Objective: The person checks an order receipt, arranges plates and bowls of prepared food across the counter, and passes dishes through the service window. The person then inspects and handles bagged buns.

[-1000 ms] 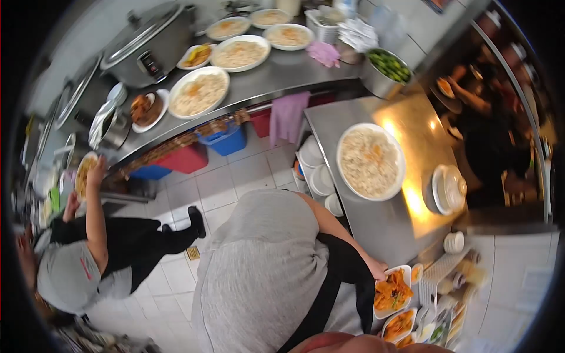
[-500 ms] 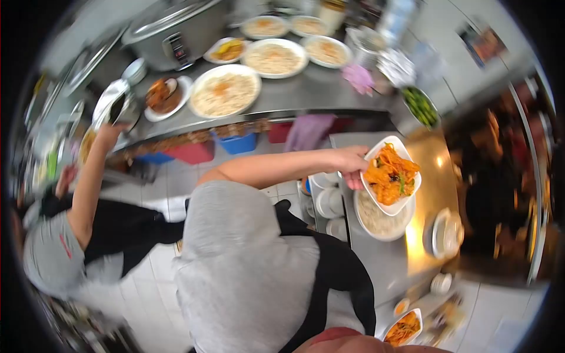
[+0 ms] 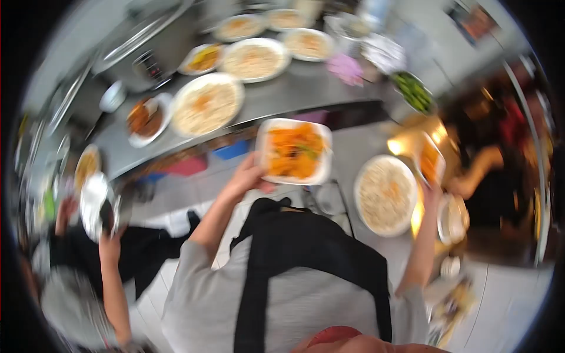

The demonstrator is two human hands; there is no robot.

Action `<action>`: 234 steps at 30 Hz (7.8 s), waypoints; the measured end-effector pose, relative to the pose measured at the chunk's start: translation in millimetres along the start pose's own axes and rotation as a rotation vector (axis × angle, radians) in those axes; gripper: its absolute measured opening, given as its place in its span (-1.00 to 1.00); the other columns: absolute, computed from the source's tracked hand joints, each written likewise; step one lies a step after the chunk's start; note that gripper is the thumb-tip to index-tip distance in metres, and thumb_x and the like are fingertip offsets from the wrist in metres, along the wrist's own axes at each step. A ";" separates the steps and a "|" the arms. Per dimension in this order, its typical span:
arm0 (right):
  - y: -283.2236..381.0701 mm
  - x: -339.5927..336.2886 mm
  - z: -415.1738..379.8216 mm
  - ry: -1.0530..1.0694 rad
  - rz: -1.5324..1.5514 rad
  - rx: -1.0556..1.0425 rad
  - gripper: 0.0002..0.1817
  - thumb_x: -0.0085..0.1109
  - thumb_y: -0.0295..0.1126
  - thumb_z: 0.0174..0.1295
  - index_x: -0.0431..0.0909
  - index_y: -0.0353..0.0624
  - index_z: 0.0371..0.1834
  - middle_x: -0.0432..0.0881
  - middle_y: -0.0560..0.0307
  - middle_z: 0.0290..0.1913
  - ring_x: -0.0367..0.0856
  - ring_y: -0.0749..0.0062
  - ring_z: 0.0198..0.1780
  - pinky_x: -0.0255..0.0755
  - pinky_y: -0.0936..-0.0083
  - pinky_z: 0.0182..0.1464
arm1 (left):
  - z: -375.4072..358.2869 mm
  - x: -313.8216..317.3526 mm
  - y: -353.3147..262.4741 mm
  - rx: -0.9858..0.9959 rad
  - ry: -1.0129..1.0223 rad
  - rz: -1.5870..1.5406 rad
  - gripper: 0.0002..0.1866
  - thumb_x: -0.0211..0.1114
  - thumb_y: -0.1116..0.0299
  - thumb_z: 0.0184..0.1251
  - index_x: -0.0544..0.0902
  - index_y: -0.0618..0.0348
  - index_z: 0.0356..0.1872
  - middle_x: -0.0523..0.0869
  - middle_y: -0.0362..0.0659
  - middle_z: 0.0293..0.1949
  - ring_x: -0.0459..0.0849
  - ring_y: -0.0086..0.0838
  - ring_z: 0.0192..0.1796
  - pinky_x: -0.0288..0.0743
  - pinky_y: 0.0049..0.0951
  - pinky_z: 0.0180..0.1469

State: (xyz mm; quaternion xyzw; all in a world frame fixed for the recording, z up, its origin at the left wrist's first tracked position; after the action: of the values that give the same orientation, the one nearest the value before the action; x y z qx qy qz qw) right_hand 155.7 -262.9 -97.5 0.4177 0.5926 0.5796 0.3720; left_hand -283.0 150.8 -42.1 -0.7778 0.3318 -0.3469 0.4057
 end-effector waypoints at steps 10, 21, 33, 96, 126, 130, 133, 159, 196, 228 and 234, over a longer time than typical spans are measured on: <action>-2.2 49.9 -10.2 -0.309 0.246 0.389 -0.49 0.09 -0.35 0.08 0.14 -0.48 -0.04 0.39 -0.27 -0.11 0.52 0.09 -0.23 0.52 0.37 -0.23 | 40.7 35.3 -16.4 -0.029 0.130 0.103 -0.52 -0.07 0.51 0.00 0.18 0.24 0.05 0.60 -0.02 -0.42 0.58 -0.45 -0.64 0.52 -0.57 -0.62; 39.4 10.6 -279.4 -0.714 -0.194 -0.088 -0.54 0.01 -0.30 0.14 0.23 -0.24 0.09 0.43 0.07 -0.06 0.47 0.48 -0.21 0.36 0.58 -0.19 | 167.9 368.4 14.3 -0.245 0.969 0.363 -0.70 -0.09 0.46 0.11 0.35 0.31 -0.11 0.62 0.02 -0.42 0.59 -0.57 -0.52 0.46 -0.64 -0.58; 6.4 -90.2 -684.8 -1.804 0.230 -0.124 -0.63 -0.12 -0.45 0.15 0.23 -0.43 0.00 0.50 -0.12 -0.27 0.57 0.29 -0.40 0.50 0.55 -0.36 | 260.1 469.6 86.0 -0.389 0.881 0.700 -0.76 -0.11 0.50 0.07 0.31 0.29 -0.18 0.59 0.16 -0.27 0.23 -0.67 -0.82 0.17 -0.77 -0.80; -22.2 85.6 -284.9 -0.497 0.239 0.222 -0.52 -0.19 -0.54 0.04 0.06 -0.27 0.09 0.50 -0.10 -0.26 0.59 0.28 -0.48 0.55 0.50 -0.59 | 424.4 -34.1 -89.1 0.202 -0.284 -0.447 -0.57 0.06 0.32 0.14 0.24 0.35 -0.02 0.47 0.15 -0.18 0.58 -0.19 -0.27 0.53 -0.38 -0.30; -20.9 45.1 -366.3 -0.693 0.219 0.161 -0.61 -0.17 -0.50 0.05 0.20 -0.32 0.01 0.53 -0.06 -0.31 0.58 0.38 -0.52 0.52 0.61 -0.61 | 209.2 51.4 -47.0 0.215 0.071 -0.195 -0.54 -0.02 0.54 -0.09 0.28 0.29 -0.03 0.55 0.04 -0.30 0.63 -0.25 -0.42 0.63 -0.34 -0.40; -11.5 26.9 -400.6 -0.842 0.257 0.152 -0.62 -0.17 -0.50 0.07 0.18 -0.35 0.00 0.53 -0.06 -0.30 0.59 0.37 -0.49 0.53 0.62 -0.60 | 162.4 115.9 16.4 0.013 0.350 -0.050 -0.50 0.01 0.48 -0.15 0.30 0.35 -0.03 0.56 0.04 -0.23 0.62 -0.29 -0.32 0.62 -0.28 -0.33; -19.2 3.1 -429.2 -0.848 0.254 0.154 -0.62 -0.17 -0.48 0.09 0.20 -0.29 0.02 0.53 -0.02 -0.30 0.57 0.41 -0.50 0.50 0.65 -0.60 | 130.4 175.8 67.7 -0.175 0.534 0.032 -0.49 0.00 0.46 -0.13 0.28 0.36 -0.01 0.55 0.06 -0.23 0.62 -0.21 -0.28 0.60 -0.31 -0.33; 23.7 419.8 20.1 0.478 -0.155 0.177 -0.68 -0.07 -0.41 0.16 0.31 -0.24 -0.01 0.55 0.05 -0.33 0.55 0.48 -0.41 0.46 0.65 -0.42 | 174.8 -211.6 -229.5 0.497 -0.251 0.117 -0.59 0.02 0.31 0.18 0.31 0.24 0.06 0.52 -0.10 -0.08 0.52 -0.46 -0.10 0.38 -0.53 -0.07; -11.9 303.4 -134.6 -0.531 0.347 0.252 -0.61 -0.15 -0.55 0.04 0.18 -0.31 0.00 0.46 -0.08 -0.14 0.57 0.22 -0.24 0.57 0.46 -0.37 | 412.5 -259.6 -262.7 0.137 -0.085 0.287 -0.75 -0.06 0.51 0.08 0.37 0.38 -0.19 0.55 -0.01 -0.34 0.59 -0.33 -0.43 0.60 -0.42 -0.43; -29.7 268.4 -145.5 -0.512 0.627 0.160 -0.54 -0.08 -0.34 0.20 -0.05 -0.21 0.06 0.35 -0.18 -0.06 0.56 0.16 -0.23 0.53 0.47 -0.29 | 301.9 -4.4 -130.4 0.071 0.031 0.692 -0.79 0.00 0.35 0.12 0.35 0.18 -0.23 0.51 -0.18 -0.50 0.48 -0.54 -0.58 0.41 -0.61 -0.57; -28.3 273.3 -137.8 -0.605 0.664 0.135 -0.50 -0.22 -0.58 0.07 -0.07 -0.24 0.12 0.35 -0.18 -0.04 0.52 0.08 -0.16 0.55 0.30 -0.24 | 245.9 117.9 -171.9 0.542 0.490 0.721 -0.89 0.00 0.37 0.13 0.41 0.18 -0.41 0.46 -0.26 -0.62 0.35 -0.66 -0.66 0.20 -0.67 -0.67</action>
State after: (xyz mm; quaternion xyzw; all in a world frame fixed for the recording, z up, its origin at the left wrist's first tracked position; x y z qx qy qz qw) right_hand -75.9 -61.0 -106.8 0.7589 0.3277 0.4797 0.2944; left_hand 19.8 232.8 32.1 -0.3764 0.5626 -0.4306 0.5971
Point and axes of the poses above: each hand's wrist, its own z-axis towards the middle knuckle, its own x-axis out of the palm, y = z × x, the point moved 8 cm from there along z, towards the middle knuckle
